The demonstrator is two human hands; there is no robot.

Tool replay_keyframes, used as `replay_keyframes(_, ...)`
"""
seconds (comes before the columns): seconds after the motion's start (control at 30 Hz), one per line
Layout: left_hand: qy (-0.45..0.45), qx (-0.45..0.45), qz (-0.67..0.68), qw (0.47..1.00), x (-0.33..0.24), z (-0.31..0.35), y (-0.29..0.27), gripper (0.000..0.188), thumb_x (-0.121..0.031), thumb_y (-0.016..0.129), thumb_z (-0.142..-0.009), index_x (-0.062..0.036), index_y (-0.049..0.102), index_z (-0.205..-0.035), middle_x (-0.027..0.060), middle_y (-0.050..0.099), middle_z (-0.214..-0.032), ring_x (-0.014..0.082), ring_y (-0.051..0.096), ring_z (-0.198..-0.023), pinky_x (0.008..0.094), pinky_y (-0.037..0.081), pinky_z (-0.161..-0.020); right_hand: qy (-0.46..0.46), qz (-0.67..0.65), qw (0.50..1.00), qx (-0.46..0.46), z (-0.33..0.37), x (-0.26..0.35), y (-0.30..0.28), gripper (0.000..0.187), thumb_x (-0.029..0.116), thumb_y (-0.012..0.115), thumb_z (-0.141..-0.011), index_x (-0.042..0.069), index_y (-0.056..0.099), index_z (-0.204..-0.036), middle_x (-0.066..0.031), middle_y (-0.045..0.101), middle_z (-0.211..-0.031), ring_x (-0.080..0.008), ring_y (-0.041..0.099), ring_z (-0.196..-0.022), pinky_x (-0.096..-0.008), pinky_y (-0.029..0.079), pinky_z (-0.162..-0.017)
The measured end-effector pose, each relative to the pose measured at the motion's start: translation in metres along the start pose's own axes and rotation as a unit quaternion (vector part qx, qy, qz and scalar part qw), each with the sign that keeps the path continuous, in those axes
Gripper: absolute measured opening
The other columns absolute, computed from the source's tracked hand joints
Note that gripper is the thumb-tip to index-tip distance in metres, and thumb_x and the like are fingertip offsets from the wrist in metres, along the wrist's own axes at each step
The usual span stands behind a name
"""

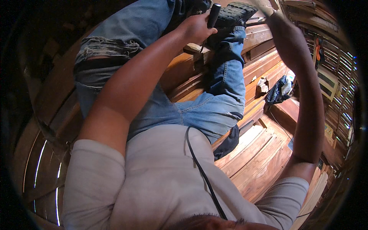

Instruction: The person sits on a wooden floor and uses a chisel and hammer to carve a small piece of wood held between their legs. They repeatedly strike the chisel to shape the wood, occasionally adjusting the piece and the tool.

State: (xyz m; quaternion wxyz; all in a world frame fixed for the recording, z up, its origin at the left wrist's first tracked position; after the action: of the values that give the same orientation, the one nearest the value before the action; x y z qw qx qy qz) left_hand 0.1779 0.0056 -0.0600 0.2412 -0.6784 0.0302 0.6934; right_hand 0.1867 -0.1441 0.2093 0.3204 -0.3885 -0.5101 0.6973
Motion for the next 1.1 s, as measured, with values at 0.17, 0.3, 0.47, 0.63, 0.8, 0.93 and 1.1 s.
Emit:
replay_keyframes(0.17, -0.012, 0.02, 0.002, 1.0, 0.002, -0.005, 0.001, 0.07, -0.039, 0.079, -0.092, 0.0027, 0.052, -0.141, 0.023, 0.072, -0.12, 0.0334, 0.071, -0.111, 0.042, 0.055, -0.095, 0.01, -0.042, 0.999, -0.023, -0.004, -0.002, -0.006, 0.03, 0.03, 0.053, -0.108, 0.002, 0.062, -0.112, -0.0243, 0.066, -0.089, -0.0429, 0.067, -0.083, -0.0458, 0.052, -0.076)
replay_keyframes(0.3, 0.064, 0.007, 0.002, 0.998, 0.01, -0.002, 0.002, 0.069, -0.039, 0.08, -0.092, 0.0031, 0.053, -0.14, 0.0211, 0.073, -0.115, 0.0324, 0.072, -0.103, 0.0393, 0.056, -0.091, 0.075, -0.016, 0.994, 0.073, -0.003, 0.004, -0.006, 0.031, 0.031, 0.05, -0.109, 0.003, 0.061, -0.115, -0.0231, 0.067, -0.101, -0.0403, 0.068, -0.093, -0.0461, 0.052, -0.081)
replay_keyframes(0.47, 0.025, 0.014, -0.039, 0.999, 0.015, -0.011, 0.009, 0.083, -0.038, 0.083, -0.089, 0.0067, 0.045, -0.148, 0.0251, 0.07, -0.122, 0.0313, 0.072, -0.106, 0.04, 0.056, -0.092, 0.078, -0.044, 0.994, 0.06, 0.0, 0.003, 0.003, 0.036, 0.036, 0.053, -0.108, 0.002, 0.061, -0.115, -0.0249, 0.067, -0.097, -0.0411, 0.067, -0.088, -0.0484, 0.05, -0.08)
replay_keyframes(0.63, 0.011, -0.01, 0.03, 0.999, 0.008, -0.001, 0.009, 0.052, -0.03, 0.079, -0.091, -0.0085, 0.06, -0.134, 0.0201, 0.075, -0.108, 0.0386, 0.072, -0.099, 0.0443, 0.056, -0.087, 0.075, -0.115, 0.985, -0.103, 0.009, -0.001, 0.01, 0.034, 0.036, 0.056, -0.107, 0.003, 0.061, -0.115, -0.0225, 0.066, -0.087, -0.0399, 0.066, -0.078, -0.0488, 0.049, -0.072)
replay_keyframes(0.8, -0.034, 0.041, 0.003, 0.999, 0.0, -0.001, -0.003, 0.086, -0.043, 0.08, -0.09, 0.0052, 0.043, -0.15, 0.0254, 0.068, -0.128, 0.0335, 0.07, -0.114, 0.0395, 0.054, -0.099, 0.056, -0.076, 0.995, -0.036, 0.003, 0.001, -0.002, 0.032, 0.034, 0.055, -0.108, 0.003, 0.062, -0.115, -0.0245, 0.068, -0.09, -0.0414, 0.069, -0.084, -0.0484, 0.052, -0.075)
replay_keyframes(0.93, 0.005, 0.002, -0.033, 0.999, 0.023, -0.008, 0.009, 0.08, -0.044, 0.078, -0.091, 0.0024, 0.048, -0.148, 0.0234, 0.072, -0.121, 0.033, 0.071, -0.111, 0.0403, 0.055, -0.096, 0.12, -0.051, 0.98, 0.153, 0.0, 0.013, -0.001, 0.031, 0.033, 0.053, -0.108, 0.004, 0.061, -0.118, -0.0233, 0.069, -0.097, -0.0424, 0.069, -0.092, -0.0464, 0.053, -0.079)
replay_keyframes(1.1, -0.004, 0.005, -0.021, 1.0, 0.001, -0.003, 0.004, 0.057, -0.034, 0.08, -0.092, 0.0008, 0.059, -0.132, 0.0182, 0.076, -0.11, 0.0283, 0.073, -0.097, 0.0401, 0.057, -0.087, -0.002, -0.039, 0.998, -0.048, -0.001, 0.004, 0.003, 0.029, 0.032, 0.054, -0.108, 0.004, 0.063, -0.113, -0.0237, 0.069, -0.095, -0.0447, 0.068, -0.087, -0.0479, 0.052, -0.076)
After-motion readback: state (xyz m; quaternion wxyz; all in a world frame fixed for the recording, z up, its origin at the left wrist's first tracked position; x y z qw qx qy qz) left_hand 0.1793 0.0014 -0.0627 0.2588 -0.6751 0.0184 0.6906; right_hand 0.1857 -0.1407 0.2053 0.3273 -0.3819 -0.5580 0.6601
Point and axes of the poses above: each hand's wrist, its own z-axis away from the middle knuckle, its own y-axis out of the palm, x = y × z, the point moved 2 cm from there along -z, towards the middle knuckle
